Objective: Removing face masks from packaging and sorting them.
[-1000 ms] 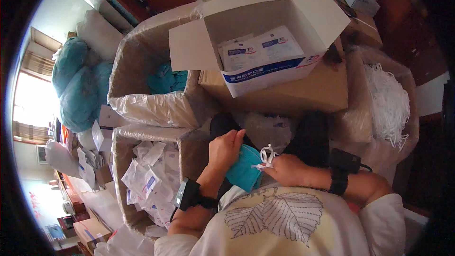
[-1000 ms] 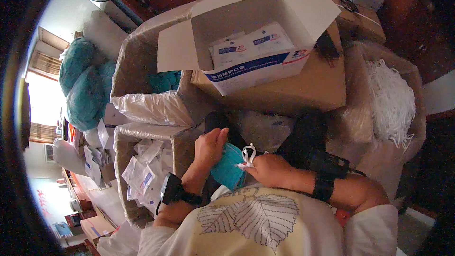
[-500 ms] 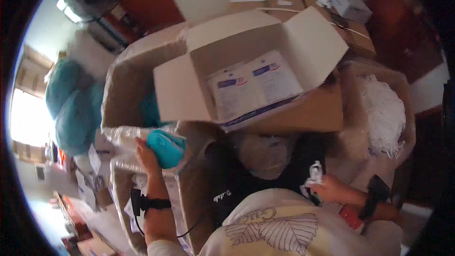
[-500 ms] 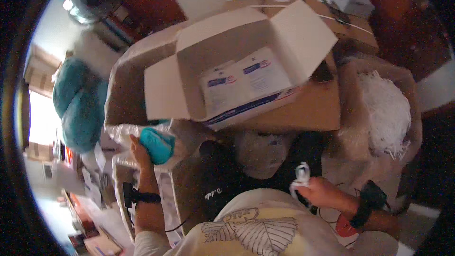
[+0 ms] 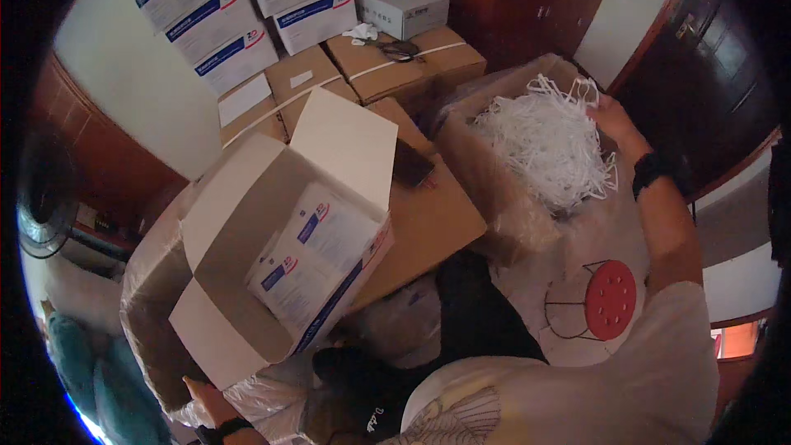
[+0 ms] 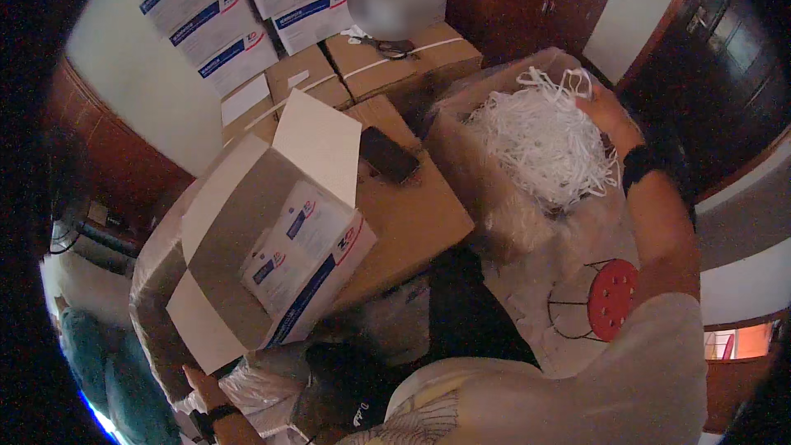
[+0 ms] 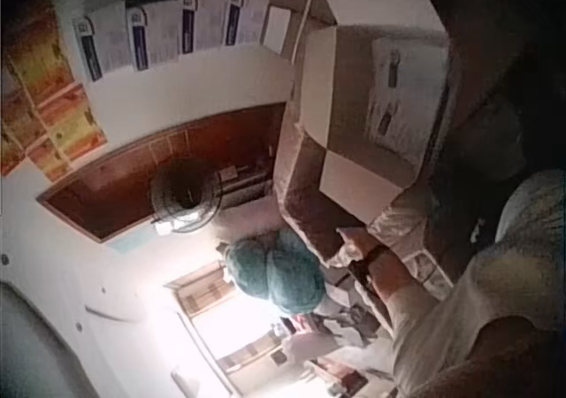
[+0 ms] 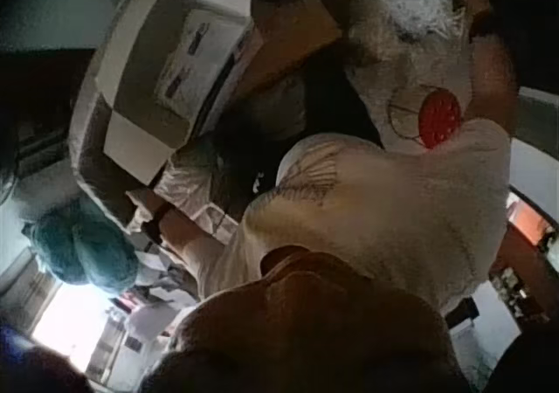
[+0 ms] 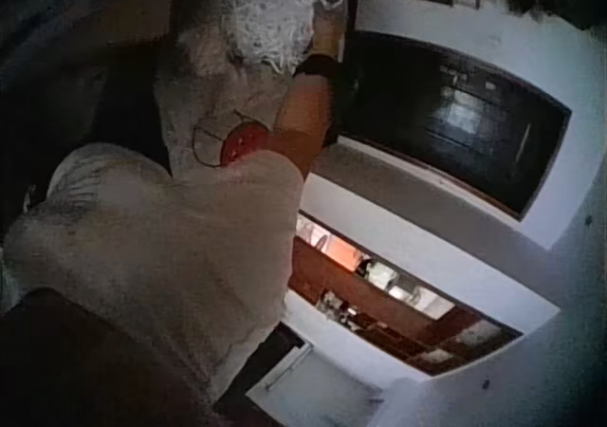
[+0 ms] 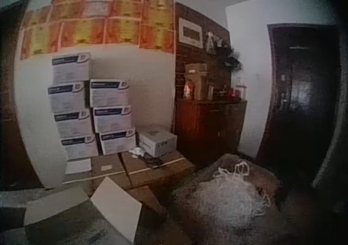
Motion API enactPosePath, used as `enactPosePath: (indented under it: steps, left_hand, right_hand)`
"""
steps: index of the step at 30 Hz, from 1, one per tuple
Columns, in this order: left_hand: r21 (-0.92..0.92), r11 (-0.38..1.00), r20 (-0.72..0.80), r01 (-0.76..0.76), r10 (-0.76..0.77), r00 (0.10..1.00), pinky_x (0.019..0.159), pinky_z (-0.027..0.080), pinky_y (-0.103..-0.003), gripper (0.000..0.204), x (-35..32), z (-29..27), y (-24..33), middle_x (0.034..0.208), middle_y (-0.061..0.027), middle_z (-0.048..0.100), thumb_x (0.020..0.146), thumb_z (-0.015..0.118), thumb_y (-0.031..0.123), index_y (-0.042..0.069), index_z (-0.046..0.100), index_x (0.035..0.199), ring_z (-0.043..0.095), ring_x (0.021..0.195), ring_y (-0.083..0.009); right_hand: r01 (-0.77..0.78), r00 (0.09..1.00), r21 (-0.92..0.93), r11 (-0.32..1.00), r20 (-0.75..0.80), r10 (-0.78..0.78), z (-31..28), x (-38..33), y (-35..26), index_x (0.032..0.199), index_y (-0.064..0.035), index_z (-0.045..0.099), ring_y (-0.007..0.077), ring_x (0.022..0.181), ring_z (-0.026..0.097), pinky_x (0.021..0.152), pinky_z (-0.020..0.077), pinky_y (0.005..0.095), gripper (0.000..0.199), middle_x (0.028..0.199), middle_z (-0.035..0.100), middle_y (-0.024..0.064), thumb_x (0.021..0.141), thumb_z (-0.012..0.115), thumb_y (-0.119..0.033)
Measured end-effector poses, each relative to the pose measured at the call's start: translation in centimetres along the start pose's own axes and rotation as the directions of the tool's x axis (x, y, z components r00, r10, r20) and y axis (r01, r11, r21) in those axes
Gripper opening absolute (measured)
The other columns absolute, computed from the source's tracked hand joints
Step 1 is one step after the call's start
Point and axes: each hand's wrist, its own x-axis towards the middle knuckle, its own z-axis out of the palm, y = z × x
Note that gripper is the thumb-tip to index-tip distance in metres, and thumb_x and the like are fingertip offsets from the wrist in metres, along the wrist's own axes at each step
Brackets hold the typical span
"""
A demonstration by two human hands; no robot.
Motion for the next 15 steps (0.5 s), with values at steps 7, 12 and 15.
enactPosePath:
  steps: [7,12,15]
  left_hand:
    - [0.170,0.813,0.209,-0.556,0.522,0.827,0.086,0.038,-0.032,0.047,-12.4,3.3,-2.2,0.100,-0.0042,0.049,0.085,0.047,0.043,0.006,0.046,0.115,0.047,0.095,-0.0165]
    - [0.357,0.362,0.147,-0.861,0.888,0.435,0.088,0.035,-0.032,0.032,-28.7,13.4,-1.2,0.109,-0.0081,0.048,0.091,0.041,0.027,0.002,0.049,0.109,0.046,0.101,-0.0181]
    - [0.103,0.140,0.540,-0.985,0.824,0.173,0.085,0.037,-0.032,0.027,-33.0,15.3,-2.9,0.104,-0.0112,0.052,0.091,0.040,0.024,0.002,0.055,0.098,0.048,0.096,-0.0203]
  right_hand:
    - [-0.035,0.975,0.244,0.969,-0.205,0.087,5.1,2.7,-8.6,0.104,-0.0028,0.057,0.0104,0.086,0.054,0.073,0.0429,0.0244,0.030,0.094,0.060,0.0051,0.085,0.054,-0.025]
    - [0.109,0.987,0.628,0.770,0.026,-0.162,9.1,-1.6,-26.0,0.102,-0.0020,0.057,0.0102,0.087,0.054,0.076,0.0427,0.0240,0.026,0.098,0.059,0.0024,0.088,0.049,-0.023]
    - [0.352,0.790,0.678,0.646,0.156,-0.594,11.8,-5.8,-34.9,0.098,-0.0013,0.057,0.0111,0.086,0.055,0.074,0.0444,0.0257,0.024,0.095,0.059,0.0037,0.089,0.048,-0.022]
